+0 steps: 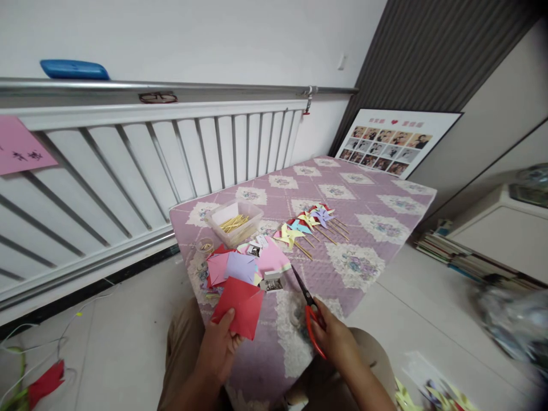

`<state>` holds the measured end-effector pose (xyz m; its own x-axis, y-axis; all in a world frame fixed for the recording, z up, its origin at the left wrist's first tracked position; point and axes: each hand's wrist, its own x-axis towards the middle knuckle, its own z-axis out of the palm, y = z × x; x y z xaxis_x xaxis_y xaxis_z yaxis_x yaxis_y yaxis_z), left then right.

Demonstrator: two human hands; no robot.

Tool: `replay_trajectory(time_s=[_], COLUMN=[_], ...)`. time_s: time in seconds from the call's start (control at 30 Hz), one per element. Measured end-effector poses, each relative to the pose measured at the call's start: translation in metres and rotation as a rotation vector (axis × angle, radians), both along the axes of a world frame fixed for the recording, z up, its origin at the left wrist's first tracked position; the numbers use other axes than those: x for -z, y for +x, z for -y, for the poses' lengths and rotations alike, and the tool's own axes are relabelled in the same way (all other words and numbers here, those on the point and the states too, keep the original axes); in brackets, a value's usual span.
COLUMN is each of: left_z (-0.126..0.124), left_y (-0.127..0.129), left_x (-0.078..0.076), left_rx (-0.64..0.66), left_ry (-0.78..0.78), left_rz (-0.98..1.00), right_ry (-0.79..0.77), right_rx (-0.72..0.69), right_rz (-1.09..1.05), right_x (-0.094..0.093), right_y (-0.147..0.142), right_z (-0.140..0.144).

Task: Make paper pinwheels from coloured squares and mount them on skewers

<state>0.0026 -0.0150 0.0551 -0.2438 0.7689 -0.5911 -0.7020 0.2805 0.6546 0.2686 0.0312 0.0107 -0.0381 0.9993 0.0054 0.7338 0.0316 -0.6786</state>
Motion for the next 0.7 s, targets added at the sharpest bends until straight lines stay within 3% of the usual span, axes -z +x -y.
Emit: replay_trajectory(time_s=[0.13, 0.27, 0.43, 0.57, 0.7], left_z=[0.001, 0.0, -0.003, -0.006, -0.009], left_y=[0.001, 0.001, -0.001, -0.005, -0.007], left_x=[0.003, -0.007, -0.017, -0.02, -0.023], left_rx=[-0.009, -0.003, 0.007, 0.02, 0.05], left_ry=[0.047, 0.019, 0.029, 0.068, 0.067], left_rz=[0.111, 0.114, 0.11, 0.102, 0.078], right_ry=[0.134, 0.224, 0.257, 0.287, 0.296], right_rx=[-0.083, -0.111, -0.106, -0.106, -0.076], right_rz=[0.233, 0.321, 0.326, 0.337, 0.074], right_x=[0.006, 0.013, 0.021, 0.016, -0.002], right_y=[0.001, -0.002, -0.004, -0.004, -0.022], right_z=[-0.026, -0.043, -0.045, -0.037, -0.017])
